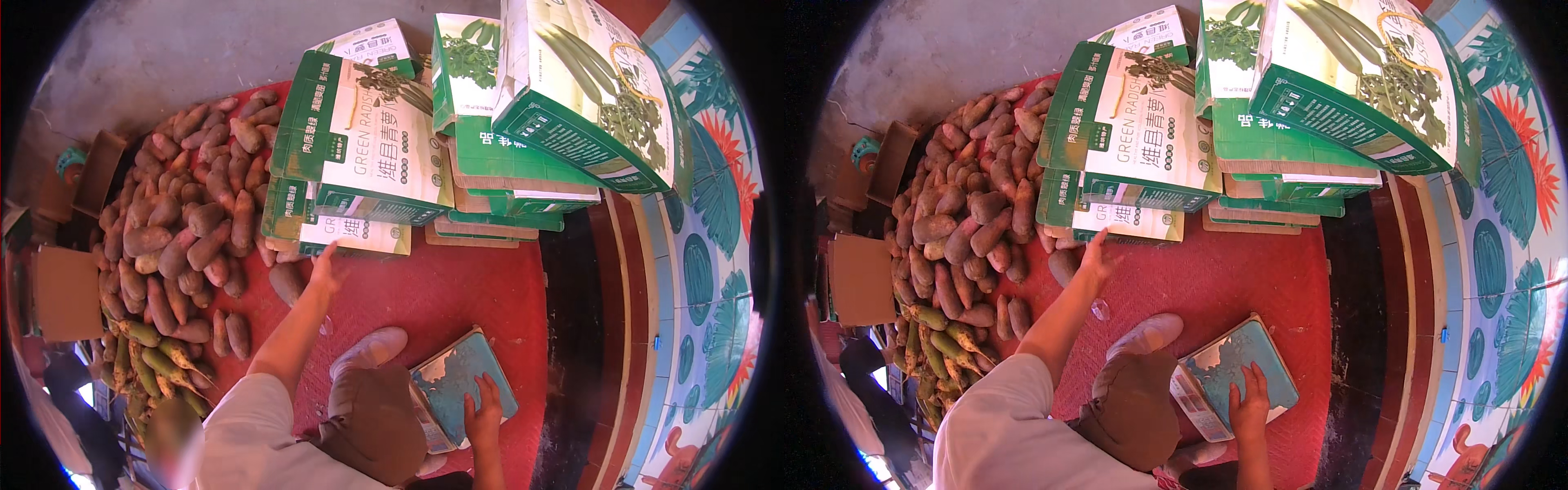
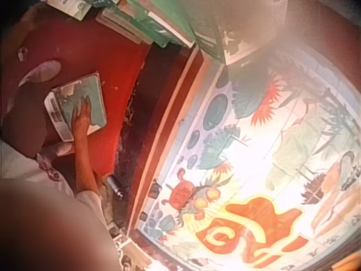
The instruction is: Weighing sweet potatoes on a digital scale and packing them into cardboard boxes.
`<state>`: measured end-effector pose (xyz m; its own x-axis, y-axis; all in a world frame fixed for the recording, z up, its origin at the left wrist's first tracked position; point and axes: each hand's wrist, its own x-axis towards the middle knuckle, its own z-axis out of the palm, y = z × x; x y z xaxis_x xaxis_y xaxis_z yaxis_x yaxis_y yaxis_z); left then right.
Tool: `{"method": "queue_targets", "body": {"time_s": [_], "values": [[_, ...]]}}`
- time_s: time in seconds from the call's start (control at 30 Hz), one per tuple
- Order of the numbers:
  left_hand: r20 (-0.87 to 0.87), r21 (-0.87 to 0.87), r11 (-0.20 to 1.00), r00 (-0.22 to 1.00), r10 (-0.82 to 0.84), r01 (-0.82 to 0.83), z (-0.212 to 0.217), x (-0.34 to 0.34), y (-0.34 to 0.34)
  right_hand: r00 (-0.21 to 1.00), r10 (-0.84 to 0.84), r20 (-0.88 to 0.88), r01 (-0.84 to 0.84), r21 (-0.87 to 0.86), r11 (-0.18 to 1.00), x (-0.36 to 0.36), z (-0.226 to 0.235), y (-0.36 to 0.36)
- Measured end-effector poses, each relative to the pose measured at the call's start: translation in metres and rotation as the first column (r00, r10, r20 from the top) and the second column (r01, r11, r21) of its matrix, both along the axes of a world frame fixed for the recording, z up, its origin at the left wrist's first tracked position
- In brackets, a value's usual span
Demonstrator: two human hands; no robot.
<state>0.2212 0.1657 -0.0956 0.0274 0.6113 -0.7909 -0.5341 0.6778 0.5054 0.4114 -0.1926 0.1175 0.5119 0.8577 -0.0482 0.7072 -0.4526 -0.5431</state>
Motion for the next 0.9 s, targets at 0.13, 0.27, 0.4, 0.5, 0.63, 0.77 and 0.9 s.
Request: {"method": "queue_targets", "body": {"time_s": [0.13,0.27,0.4,0.5,0.63,0.77,0.9], "values": [[0.254,0.04,0.995,0.962,-0.096,0.089,0.003,0.011,0.025,1.0,-0.017,-0.017,0.016,-0.06,0.998,-0.008,0.003,-0.009],[0.272,0.076,0.997,0.962,0.011,-0.032,0.019,0.037,0.052,0.999,-0.028,-0.043,0.023,-0.098,0.995,-0.012,0.0,-0.02],[0.28,0.044,0.998,0.959,0.035,-0.049,0.031,0.069,0.076,0.997,-0.032,-0.065,0.024,-0.119,0.993,-0.016,-0.001,-0.024],[0.265,0.029,0.998,0.963,0.043,-0.053,0.044,0.085,0.078,0.997,-0.049,-0.061,0.04,-0.135,0.99,-0.016,0.002,-0.034],[0.241,0.071,0.997,0.97,0.014,-0.032,0.033,0.079,0.079,0.996,-0.049,-0.078,0.037,-0.148,0.988,-0.014,-0.003,-0.042],[0.164,0.084,0.993,0.982,-0.092,0.079,-0.003,0.046,0.073,0.995,0.0,-0.1,-0.015,-0.145,0.989,-0.021,-0.008,-0.044],[-0.149,0.204,0.918,0.937,-0.315,0.341,-0.007,0.029,0.013,0.996,0.004,-0.088,-0.018,-0.157,0.987,-0.017,-0.007,-0.048]]}}
